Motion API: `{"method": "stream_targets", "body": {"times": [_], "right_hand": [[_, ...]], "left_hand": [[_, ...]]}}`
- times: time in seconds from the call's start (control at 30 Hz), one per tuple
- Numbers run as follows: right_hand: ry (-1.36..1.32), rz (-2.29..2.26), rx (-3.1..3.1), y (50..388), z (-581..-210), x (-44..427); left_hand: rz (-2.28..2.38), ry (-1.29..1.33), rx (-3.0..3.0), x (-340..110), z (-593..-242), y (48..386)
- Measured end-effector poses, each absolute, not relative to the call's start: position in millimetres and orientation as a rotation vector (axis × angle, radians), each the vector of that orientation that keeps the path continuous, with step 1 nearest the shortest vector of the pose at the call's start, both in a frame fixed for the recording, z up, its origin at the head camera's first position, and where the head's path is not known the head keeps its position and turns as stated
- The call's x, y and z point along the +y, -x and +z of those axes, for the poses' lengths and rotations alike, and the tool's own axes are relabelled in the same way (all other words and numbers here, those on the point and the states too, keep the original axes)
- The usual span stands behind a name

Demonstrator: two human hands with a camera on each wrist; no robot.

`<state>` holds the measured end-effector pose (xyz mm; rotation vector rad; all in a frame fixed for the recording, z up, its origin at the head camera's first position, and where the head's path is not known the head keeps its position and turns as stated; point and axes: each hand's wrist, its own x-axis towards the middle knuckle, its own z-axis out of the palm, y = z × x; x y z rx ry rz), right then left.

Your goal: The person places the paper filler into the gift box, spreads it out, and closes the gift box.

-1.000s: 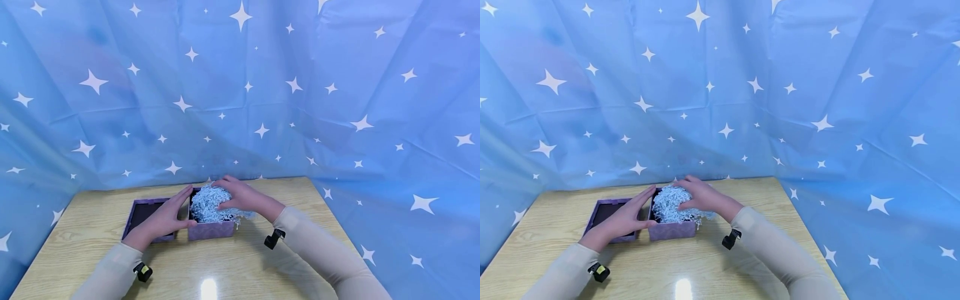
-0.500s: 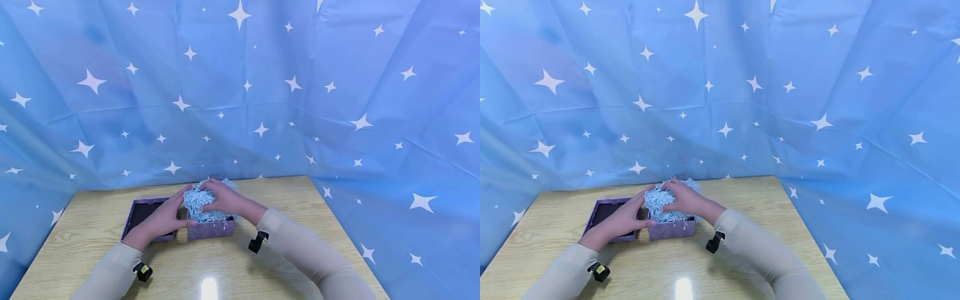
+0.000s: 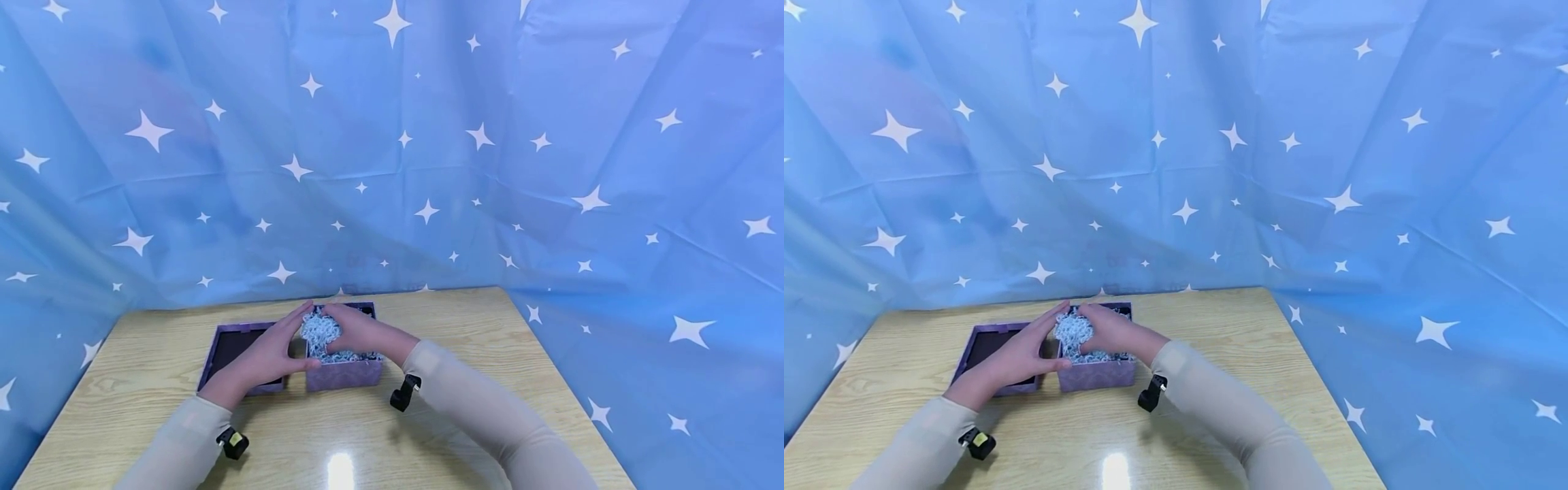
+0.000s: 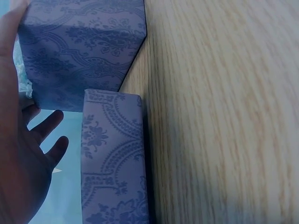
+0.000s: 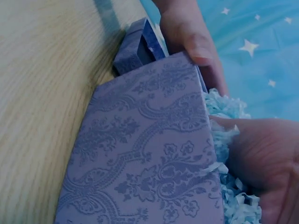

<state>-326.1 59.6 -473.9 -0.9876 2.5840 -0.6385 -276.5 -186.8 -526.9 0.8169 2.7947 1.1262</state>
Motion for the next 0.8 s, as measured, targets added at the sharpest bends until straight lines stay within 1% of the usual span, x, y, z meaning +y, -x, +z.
{"method": "stream_targets", "body": {"times": [0.1, 0.17, 0.33, 0.47, 0.6, 0.8], "right_hand": [[0.964, -0.641, 2.582, 326.7, -471.0, 63.3], [0.996, -0.675, 2.582, 325.6, -466.7, 67.4], [1.188, -0.746, 2.619, 319.8, -450.5, 79.7], [1.318, -0.777, 2.502, 318.3, -443.0, 82.6], [1.306, -0.718, 2.367, 324.2, -448.8, 78.9], [1.229, -0.512, 2.403, 335.2, -461.9, 68.9]], "left_hand": [[1.121, -0.818, 2.796, -186.5, -527.3, 276.7], [1.114, -0.822, 2.799, -186.2, -527.3, 276.6], [1.101, -0.834, 2.814, -185.9, -525.8, 276.3], [1.101, -0.822, 2.818, -187.2, -524.7, 277.0], [1.114, -0.809, 2.811, -188.7, -525.9, 278.1], [1.117, -0.826, 2.797, -189.3, -529.4, 278.3]]}}
